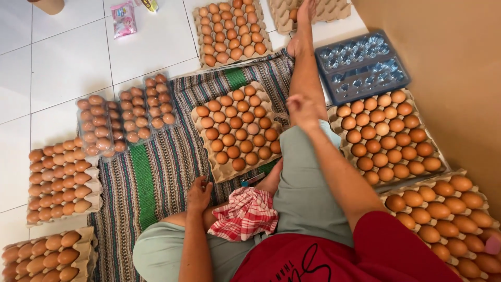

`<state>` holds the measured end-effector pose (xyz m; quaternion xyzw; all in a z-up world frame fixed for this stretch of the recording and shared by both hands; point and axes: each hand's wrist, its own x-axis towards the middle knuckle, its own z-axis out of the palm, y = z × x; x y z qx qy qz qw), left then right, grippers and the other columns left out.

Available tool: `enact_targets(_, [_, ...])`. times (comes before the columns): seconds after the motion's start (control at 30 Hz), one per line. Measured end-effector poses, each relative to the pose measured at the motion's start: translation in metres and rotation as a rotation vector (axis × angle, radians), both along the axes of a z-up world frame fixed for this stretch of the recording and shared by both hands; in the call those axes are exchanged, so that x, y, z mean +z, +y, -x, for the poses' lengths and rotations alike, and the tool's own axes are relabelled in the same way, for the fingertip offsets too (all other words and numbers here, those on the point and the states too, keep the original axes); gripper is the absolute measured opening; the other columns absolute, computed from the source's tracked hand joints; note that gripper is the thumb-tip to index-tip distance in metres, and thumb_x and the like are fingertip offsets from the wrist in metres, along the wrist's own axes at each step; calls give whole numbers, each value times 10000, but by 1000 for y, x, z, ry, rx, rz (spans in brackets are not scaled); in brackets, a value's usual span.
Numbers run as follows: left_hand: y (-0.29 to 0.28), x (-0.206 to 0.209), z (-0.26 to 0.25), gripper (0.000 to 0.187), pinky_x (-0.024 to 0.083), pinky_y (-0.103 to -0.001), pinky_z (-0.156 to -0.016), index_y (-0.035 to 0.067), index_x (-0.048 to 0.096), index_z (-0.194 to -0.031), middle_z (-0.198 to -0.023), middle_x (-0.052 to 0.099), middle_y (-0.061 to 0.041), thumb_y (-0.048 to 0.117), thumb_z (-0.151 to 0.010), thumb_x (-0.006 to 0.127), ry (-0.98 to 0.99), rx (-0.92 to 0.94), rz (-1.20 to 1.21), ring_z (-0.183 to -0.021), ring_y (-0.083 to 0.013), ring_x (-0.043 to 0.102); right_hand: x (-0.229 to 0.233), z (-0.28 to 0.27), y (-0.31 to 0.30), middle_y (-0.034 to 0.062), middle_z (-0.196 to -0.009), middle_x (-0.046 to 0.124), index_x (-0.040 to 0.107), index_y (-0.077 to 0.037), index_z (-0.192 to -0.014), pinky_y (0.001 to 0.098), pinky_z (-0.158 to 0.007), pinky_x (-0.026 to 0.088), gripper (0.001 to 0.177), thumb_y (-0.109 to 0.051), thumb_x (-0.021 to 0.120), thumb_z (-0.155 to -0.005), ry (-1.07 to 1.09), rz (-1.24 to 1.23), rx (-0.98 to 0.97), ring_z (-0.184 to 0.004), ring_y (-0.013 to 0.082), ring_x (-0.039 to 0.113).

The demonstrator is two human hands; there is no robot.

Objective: A person sits on the floor and manually inspects, wipes, and sorts eggs from large trays into smaller plastic cartons.

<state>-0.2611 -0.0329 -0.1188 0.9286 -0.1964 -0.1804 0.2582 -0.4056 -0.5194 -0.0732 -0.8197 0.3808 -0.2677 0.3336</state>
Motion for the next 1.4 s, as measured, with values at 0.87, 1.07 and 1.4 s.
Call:
enact_targets(0.87, [-6, -4, 4, 399, 589, -455, -888, 268, 622, -1252, -1056, 650, -68, 447, -898, 668, -92, -38, -94, -986, -338, 733, 14, 62, -157, 131, -1143, 679, 691, -65, -1158, 633, -1116, 289, 329, -241, 647, -883, 624, 640, -199, -1227, 322, 533])
enact_targets(1.07, [-5, 1, 9, 401, 598, -461, -875, 257, 625, -1263, -1067, 661, -79, 428, -903, 668, -76, -13, -55, -993, -337, 736, 64, 55, -205, 153, -1131, 675, 681, -62, -1132, 593, -1066, 347, 312, -291, 673, -921, 584, 672, -193, -1180, 335, 553])
enact_targets(1.4, [-94, 154, 69, 473, 532, -516, -950, 152, 606, -1366, -1250, 689, -198, 389, -966, 691, 139, 227, 640, -1125, -382, 672, 188, 117, -65, 266, -886, 574, 651, 62, -1048, 554, -906, 483, 232, -111, 716, -909, -7, 643, 180, -912, 482, 588])
